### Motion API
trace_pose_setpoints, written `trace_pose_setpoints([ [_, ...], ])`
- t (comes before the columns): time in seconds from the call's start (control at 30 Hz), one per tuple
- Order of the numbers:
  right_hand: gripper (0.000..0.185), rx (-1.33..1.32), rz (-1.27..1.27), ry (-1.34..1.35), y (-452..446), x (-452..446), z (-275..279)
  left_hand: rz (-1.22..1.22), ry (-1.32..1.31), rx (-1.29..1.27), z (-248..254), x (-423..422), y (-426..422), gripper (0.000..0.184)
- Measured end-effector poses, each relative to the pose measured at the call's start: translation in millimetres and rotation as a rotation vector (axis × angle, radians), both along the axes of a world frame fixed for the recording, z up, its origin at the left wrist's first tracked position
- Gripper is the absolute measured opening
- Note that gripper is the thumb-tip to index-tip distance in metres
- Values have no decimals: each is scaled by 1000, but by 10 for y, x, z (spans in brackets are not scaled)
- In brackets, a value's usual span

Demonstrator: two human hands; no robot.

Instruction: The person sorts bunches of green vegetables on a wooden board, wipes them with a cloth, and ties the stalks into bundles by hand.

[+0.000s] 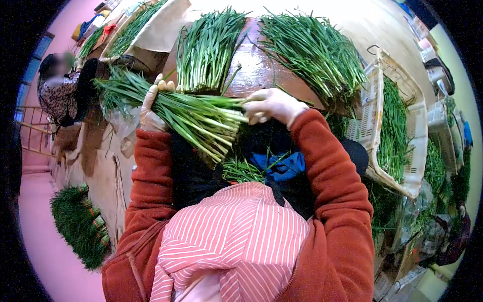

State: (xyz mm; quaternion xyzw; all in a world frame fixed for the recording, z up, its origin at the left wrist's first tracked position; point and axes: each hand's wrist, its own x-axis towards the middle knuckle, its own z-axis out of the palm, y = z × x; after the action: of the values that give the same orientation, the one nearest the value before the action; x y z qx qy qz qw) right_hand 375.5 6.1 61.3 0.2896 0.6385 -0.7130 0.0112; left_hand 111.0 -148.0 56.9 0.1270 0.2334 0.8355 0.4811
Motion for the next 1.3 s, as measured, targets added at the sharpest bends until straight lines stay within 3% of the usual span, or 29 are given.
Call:
trace_pose_setpoints([
  [0.1, 24, -4, -245, 2, 41, 216, -179, 134, -43, 4, -85, -210, -66, 29],
  [0.23, 21, 68, -355, 261, -382, 172, 74, 270, -124, -109, -36, -253, -76, 26],
  [0.37, 23, 479, -303, 250, -723, -30, 369, 264, 23, -29, 9, -111, -90, 28],
  [0.43, 25, 604, -251, 155, -700, -164, 205, 257, 76, -1, 31, -15, -78, 31],
  [0.5, 31, 968, -237, 108, -690, -244, 68, 218, 129, 76, 90, 77, -79, 33],
  [0.6, 35, 803, -137, -74, -697, -337, 84, 121, 164, 130, 134, 126, -114, 29],
  [0.7, 43, 297, -46, -265, -687, -382, 209, 95, 165, 114, 166, 213, -130, 24],
  [0.83, 27, -61, -195, -37, -659, -433, 86, 42, 275, 24, 234, 386, -170, 26],
  [0.93, 20, -105, -272, -8, -632, -397, -100, 29, 416, 81, 253, 444, -171, 25],
  [0.97, 20, 18, -262, -78, -632, -352, -122, 30, 417, 80, 257, 433, -185, 25],
  [1.1, 23, 27, -405, -62, -554, -131, -254, 65, 222, 213, 217, 215, -257, 33],
  [1.17, 23, 224, -425, -168, -436, 33, -412, 136, 239, 228, 199, 39, -323, 40],
  [1.23, 24, 145, -389, -305, -339, 203, -528, 174, 188, 205, 174, -127, -436, 39],
  [1.3, 31, 426, -13, -603, -298, 314, -648, 164, 186, 245, 143, -254, -504, 37],
])
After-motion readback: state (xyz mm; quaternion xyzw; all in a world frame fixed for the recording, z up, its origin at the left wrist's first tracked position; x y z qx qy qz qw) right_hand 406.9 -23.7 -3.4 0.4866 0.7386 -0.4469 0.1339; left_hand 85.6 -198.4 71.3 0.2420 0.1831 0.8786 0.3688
